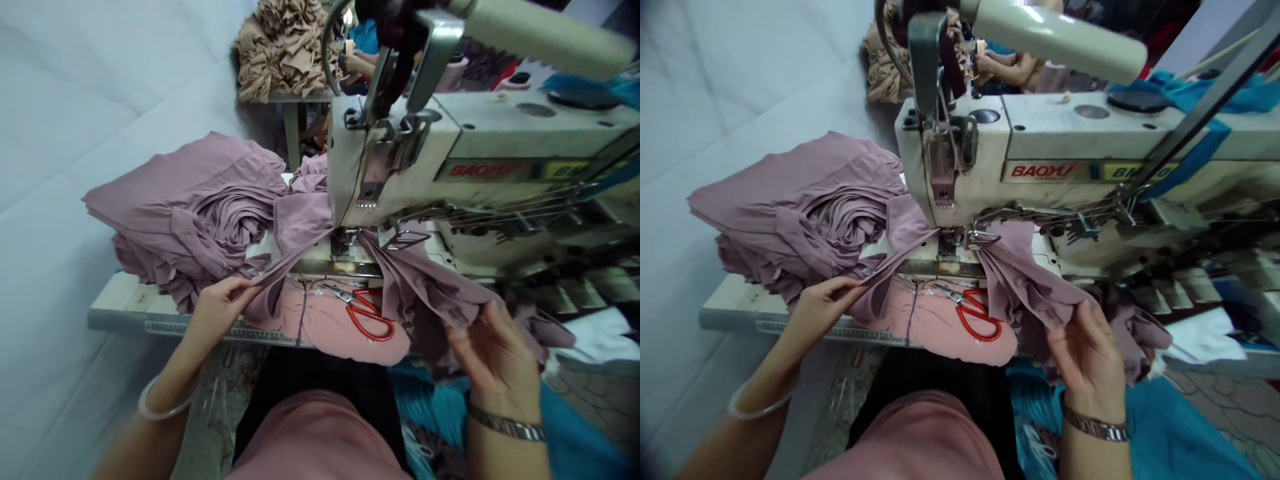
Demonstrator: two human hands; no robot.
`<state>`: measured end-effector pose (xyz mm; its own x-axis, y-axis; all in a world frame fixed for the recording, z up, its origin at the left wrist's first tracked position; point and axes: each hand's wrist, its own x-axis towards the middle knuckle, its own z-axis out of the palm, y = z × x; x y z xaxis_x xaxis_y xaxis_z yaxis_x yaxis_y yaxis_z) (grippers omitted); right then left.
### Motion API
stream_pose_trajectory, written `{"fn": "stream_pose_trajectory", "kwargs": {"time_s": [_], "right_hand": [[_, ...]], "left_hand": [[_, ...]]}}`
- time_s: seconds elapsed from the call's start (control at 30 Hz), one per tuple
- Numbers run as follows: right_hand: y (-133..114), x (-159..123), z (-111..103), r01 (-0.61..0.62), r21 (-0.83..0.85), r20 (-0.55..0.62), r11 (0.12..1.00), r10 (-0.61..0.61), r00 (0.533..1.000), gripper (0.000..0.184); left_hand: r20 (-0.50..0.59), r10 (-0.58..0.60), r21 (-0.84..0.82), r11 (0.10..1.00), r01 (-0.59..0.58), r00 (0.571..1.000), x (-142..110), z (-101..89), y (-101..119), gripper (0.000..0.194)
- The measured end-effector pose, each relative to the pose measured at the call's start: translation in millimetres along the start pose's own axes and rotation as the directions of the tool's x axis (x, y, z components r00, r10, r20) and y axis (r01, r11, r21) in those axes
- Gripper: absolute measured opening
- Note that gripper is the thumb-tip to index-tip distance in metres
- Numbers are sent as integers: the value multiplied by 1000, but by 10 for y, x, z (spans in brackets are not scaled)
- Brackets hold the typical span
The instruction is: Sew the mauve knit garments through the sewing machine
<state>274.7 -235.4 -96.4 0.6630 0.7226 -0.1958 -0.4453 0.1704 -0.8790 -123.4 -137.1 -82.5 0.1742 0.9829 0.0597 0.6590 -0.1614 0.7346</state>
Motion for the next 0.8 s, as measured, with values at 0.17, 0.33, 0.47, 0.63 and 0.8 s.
{"fn": "stream_pose_trajectory", "kwargs": {"time_s": [0.17, 0.33, 0.47, 0.63, 0.8], "right_hand": [[-83, 97, 219, 187, 42, 125, 981, -191, 974, 16], [48, -92, 843, 629, -295, 587, 719, -383, 713, 13], [165, -42, 1053, 972, -208, 976, -105, -80, 200, 37], [124, 118, 914, 863, -51, 998, -503, 15, 68, 38], [175, 60, 945, 911, -17, 998, -412, -62, -9, 24]], "left_hand": [[-65, -271, -533, 823, 196, 960, 96, -239, -31, 35], [-230, -27, -629, 767, -127, 973, 498, -68, 530, 30], [196, 610, 32, 779, -627, 768, 647, 367, 832, 33], [305, 785, 494, 353, -795, 539, 576, 608, 723, 35], [312, 771, 518, 353, -779, 556, 499, 535, 694, 34]]}}
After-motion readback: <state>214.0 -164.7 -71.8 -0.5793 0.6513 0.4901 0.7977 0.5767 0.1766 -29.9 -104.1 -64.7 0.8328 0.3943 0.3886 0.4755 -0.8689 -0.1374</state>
